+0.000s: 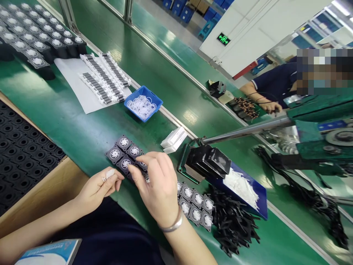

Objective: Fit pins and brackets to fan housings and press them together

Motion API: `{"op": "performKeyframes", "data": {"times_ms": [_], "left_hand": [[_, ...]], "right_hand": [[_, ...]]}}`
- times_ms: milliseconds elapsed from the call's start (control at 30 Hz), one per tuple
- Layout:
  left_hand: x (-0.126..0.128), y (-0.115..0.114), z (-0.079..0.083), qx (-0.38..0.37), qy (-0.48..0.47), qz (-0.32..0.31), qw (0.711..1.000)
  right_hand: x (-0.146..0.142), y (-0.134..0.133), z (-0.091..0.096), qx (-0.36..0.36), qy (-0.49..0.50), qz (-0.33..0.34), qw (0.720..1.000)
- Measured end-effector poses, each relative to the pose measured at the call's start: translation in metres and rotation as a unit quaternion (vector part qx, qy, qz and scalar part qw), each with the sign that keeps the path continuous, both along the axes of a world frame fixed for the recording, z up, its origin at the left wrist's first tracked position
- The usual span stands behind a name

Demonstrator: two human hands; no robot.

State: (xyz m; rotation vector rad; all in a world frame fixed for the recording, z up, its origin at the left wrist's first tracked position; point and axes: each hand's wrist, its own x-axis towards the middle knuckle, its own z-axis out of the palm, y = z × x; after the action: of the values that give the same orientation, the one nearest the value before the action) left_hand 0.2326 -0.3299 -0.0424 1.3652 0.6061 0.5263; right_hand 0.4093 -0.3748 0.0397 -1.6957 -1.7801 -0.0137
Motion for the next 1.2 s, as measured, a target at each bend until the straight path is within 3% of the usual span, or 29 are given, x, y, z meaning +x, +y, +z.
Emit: {"op": "performKeyframes", "data": {"times_ms": [133, 267, 467, 667, 867, 1033, 1100, 1200], "left_hand": [[-0.001, -0.001, 0.004, 0.054, -0.016, -0.048, 0.997], [-0.001, 0.000, 0.008, 0.098, -0.028, -0.053, 0.993], [-0.003, -0.003, 0.004, 0.131, -0.029, 0.004, 0.991], [-0.005, 0.000, 0.002, 0.069, -0.033, 0.067, 0.995], [-0.005, -0.001, 0.001, 0.087, -0.043, 0.055, 0.994], [-0.006, -0.001, -0.002, 0.035, -0.057, 0.078, 0.995], [-0.004, 0.001, -0.003, -0.005, -0.069, 0.116, 0.991], [-0.002, 0.004, -0.006, -0.059, -0.080, 0.177, 0.979]], "right_hand": [[-0.010, -0.004, 0.004, -0.123, 0.116, 0.129, 0.977], [-0.014, -0.002, -0.002, -0.130, 0.174, 0.123, 0.968], [-0.013, 0.004, -0.002, -0.131, 0.173, 0.139, 0.966], [-0.014, 0.010, -0.005, -0.136, 0.196, 0.124, 0.963], [-0.019, 0.016, -0.003, -0.161, 0.200, 0.152, 0.955], [-0.019, 0.017, 0.002, -0.152, 0.176, 0.153, 0.960], [-0.015, 0.020, 0.006, -0.119, 0.193, 0.124, 0.966], [-0.005, 0.030, 0.010, -0.067, 0.195, 0.023, 0.978]]}}
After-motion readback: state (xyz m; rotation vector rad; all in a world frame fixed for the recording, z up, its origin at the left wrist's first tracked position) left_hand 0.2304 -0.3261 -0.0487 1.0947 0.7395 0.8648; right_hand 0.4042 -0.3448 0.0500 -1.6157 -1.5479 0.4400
